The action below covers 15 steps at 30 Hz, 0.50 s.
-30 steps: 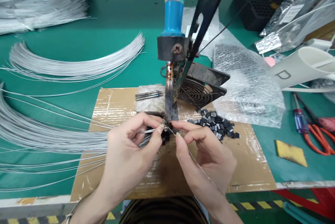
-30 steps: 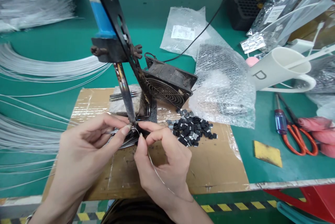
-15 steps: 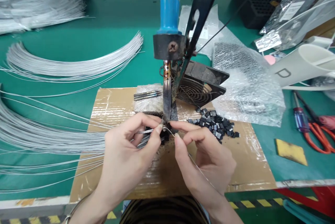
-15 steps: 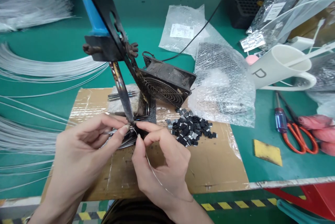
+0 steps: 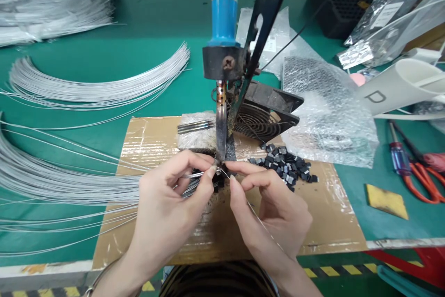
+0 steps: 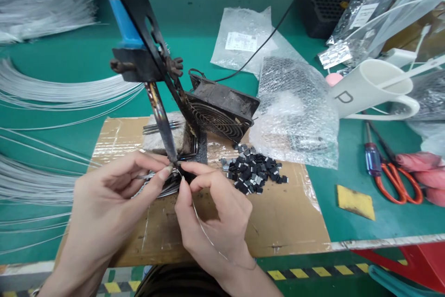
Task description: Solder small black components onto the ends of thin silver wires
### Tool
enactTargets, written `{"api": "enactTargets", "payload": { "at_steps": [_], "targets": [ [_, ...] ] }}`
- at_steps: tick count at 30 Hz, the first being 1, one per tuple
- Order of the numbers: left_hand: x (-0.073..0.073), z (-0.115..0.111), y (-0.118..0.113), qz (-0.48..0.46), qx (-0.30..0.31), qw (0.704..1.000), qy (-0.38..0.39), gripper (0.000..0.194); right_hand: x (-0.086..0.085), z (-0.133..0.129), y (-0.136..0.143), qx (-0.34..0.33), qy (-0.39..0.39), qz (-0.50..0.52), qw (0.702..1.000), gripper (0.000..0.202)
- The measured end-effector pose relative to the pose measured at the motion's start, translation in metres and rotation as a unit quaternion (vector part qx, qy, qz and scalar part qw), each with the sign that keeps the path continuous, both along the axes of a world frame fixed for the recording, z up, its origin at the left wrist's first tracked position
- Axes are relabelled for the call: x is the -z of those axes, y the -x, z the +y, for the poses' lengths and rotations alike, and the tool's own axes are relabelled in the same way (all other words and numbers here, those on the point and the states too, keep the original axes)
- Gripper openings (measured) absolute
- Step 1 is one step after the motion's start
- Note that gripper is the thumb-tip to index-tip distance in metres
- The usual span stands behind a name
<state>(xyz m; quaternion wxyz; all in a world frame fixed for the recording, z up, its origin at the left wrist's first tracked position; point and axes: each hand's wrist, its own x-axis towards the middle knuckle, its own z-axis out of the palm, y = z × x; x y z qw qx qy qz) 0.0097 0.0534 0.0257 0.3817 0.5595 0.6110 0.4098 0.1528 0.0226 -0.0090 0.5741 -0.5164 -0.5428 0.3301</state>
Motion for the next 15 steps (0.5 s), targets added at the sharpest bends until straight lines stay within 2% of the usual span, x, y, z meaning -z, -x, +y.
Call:
{"api": "enactTargets", "payload": {
  "at_steps": [5, 15],
  "targets": [
    [-0.0009, -0.0012, 0.0004, -0.002, 0.001, 1.0, 0.0, 0.012, 0.0008, -0.0003, 0.0006, 0.006, -0.004, 0.008, 1.0, 0.023],
    [-0.0014, 0.0002, -0.0006, 0.028, 0.004, 1.0, -0.005, 0.011, 0.0009, 0.0029, 0.0, 0.013, -0.039, -0.047, 0.998, 0.024]
  ]
}}
